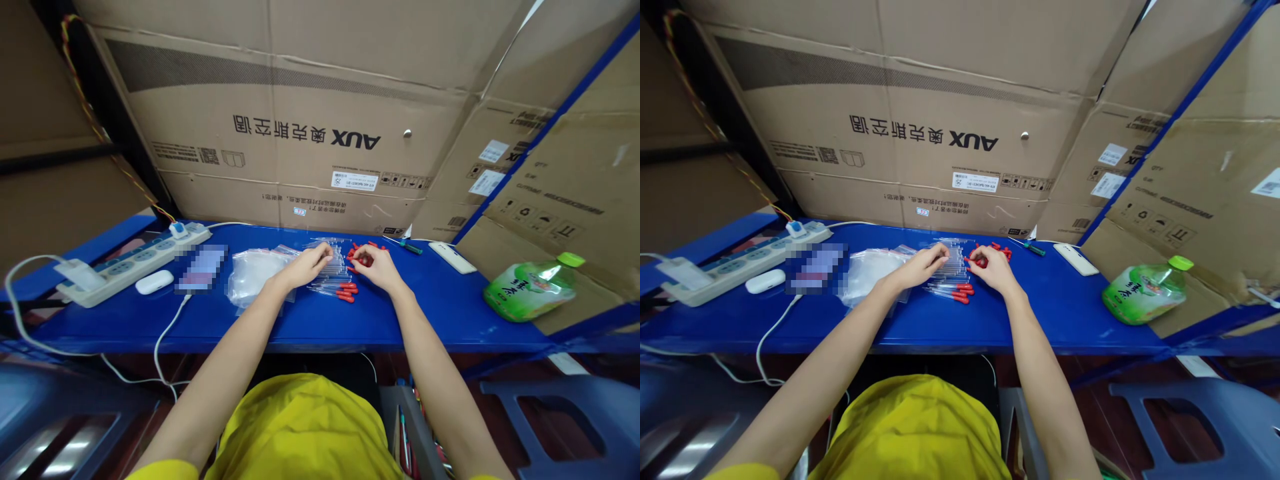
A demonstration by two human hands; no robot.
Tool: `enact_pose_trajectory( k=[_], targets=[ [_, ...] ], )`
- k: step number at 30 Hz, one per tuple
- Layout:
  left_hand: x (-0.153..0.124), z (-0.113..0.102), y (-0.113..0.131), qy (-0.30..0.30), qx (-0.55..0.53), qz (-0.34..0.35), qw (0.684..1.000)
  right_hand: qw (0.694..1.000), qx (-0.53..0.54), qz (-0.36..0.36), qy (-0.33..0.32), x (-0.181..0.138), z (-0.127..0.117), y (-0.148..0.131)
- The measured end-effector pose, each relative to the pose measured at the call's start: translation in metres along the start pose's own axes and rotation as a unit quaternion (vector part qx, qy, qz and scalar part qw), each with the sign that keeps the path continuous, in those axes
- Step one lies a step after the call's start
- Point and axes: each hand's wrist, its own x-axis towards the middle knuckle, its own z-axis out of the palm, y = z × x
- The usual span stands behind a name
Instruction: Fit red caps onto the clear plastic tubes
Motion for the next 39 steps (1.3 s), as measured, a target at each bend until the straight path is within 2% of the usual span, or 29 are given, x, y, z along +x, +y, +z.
enact_pose_trajectory(
  k=[2, 6, 12, 22, 28, 39],
  targets=[
    [0.002, 0.002, -0.001, 0.011, 0.012, 0.015, 1.0, 0.999, 0.027, -0.014, 0.011, 0.001, 0.004, -0.006],
    [0.004, 0.003, -0.001, 0.012, 0.014, 0.036, 0.999, 0.998, 0.01, -0.052, 0.025, 0.002, 0.01, -0.015],
    [0.003, 0.004, 0.001, 0.008, 0.038, 0.016, 0.999, 0.997, 0.058, -0.002, 0.057, 0.0, 0.017, -0.015],
    [0.003, 0.008, 0.013, 0.001, 0.028, 0.021, 0.999, 0.991, 0.106, 0.0, 0.083, -0.001, 0.024, -0.019],
    [0.002, 0.007, 0.01, -0.011, 0.08, 0.04, 0.996, 0.99, 0.114, 0.001, 0.08, -0.002, 0.026, -0.018],
    [0.001, 0.004, 0.008, -0.01, 0.102, 0.052, 0.993, 0.988, 0.136, 0.014, 0.068, -0.001, 0.029, -0.013]
  ],
)
